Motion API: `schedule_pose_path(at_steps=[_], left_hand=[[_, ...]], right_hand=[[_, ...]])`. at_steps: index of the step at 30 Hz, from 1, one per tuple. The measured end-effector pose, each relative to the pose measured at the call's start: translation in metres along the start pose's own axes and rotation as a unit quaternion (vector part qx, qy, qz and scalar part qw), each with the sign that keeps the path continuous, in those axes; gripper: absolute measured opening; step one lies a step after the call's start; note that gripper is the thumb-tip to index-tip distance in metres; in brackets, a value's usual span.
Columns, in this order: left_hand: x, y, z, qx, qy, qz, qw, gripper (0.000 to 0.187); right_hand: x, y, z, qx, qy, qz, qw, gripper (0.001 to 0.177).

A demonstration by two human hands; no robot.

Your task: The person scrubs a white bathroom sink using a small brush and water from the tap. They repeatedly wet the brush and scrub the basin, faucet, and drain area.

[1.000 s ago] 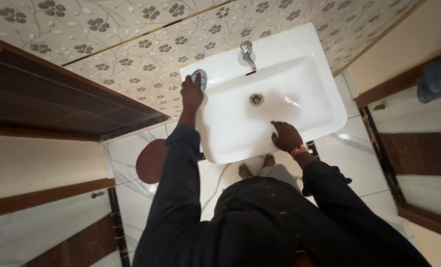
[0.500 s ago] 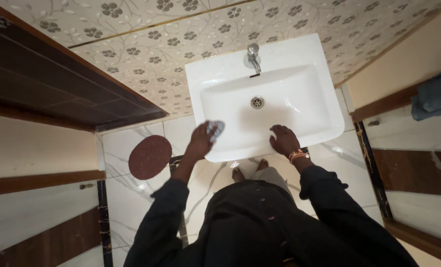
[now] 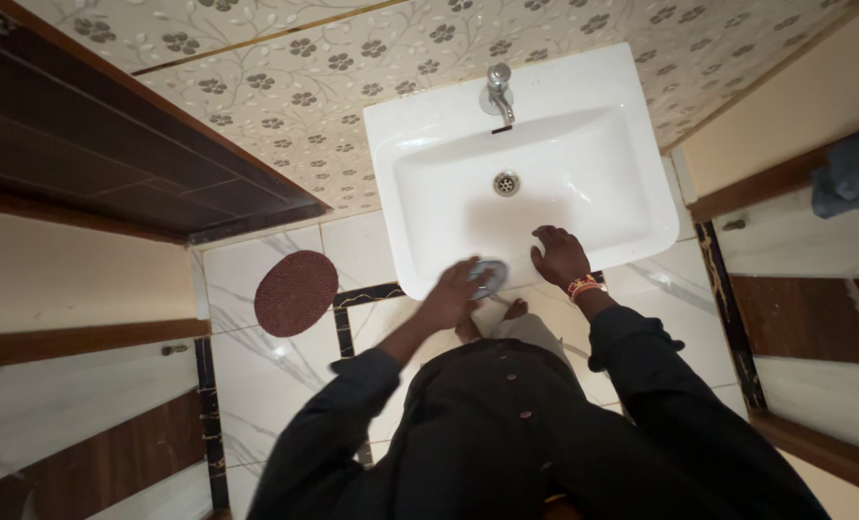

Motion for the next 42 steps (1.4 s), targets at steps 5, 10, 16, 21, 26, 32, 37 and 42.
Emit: schedule_pose_path(at_steps=[5, 10, 16, 21, 26, 32, 37, 42], left_hand=[[-0.032, 0.016, -0.053, 0.008, -0.008, -0.007, 1.000, 0.068], [0.029, 0.023, -0.044, -0.066, 0.006, -0.035, 0.997, 0.052], [0.085, 0.013, -0.012, 0.047, -0.125, -0.131, 0.982, 0.052], [0.069, 0.049, -0.063, 0.101, -0.096, -0.002, 0.990, 0.055], [0.043, 0.091, -0.122, 0.108, -0.049, 0.052, 0.992, 0.051], [0.090, 0.081, -0.120, 0.054, -0.039, -0.030, 0.997, 0.047], [0.151, 0.028, -0.098, -0.066, -0.053, -0.286, 0.954, 0.057], [0.168, 0.007, -0.118, -0.049, -0.138, -0.281, 0.948, 0.053]], right_hand=[[-0.001, 0.000, 0.005, -0.032, -0.021, -0.007, 0.999, 0.029], [-0.004, -0.002, 0.006, -0.043, -0.033, -0.021, 0.998, 0.031], [-0.005, 0.000, 0.001, -0.033, -0.017, -0.021, 0.999, 0.029], [0.001, -0.006, 0.005, -0.059, -0.029, -0.029, 0.997, 0.029], [0.008, -0.020, 0.006, -0.142, -0.106, -0.034, 0.984, 0.035], [0.012, -0.021, 0.008, -0.146, -0.094, -0.025, 0.984, 0.033], [0.013, -0.019, 0.008, -0.148, -0.092, -0.023, 0.984, 0.031], [0.011, -0.018, 0.005, -0.143, -0.080, -0.027, 0.986, 0.029]])
Point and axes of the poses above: each hand's wrist, its own z-axis away from the middle knuckle, its own y-axis out of the palm, x = y × z, the point moved 1 cm from there along -z, towards the middle knuckle, and after that the axes turned 5 degrees about -z, right-handed, at the moved point
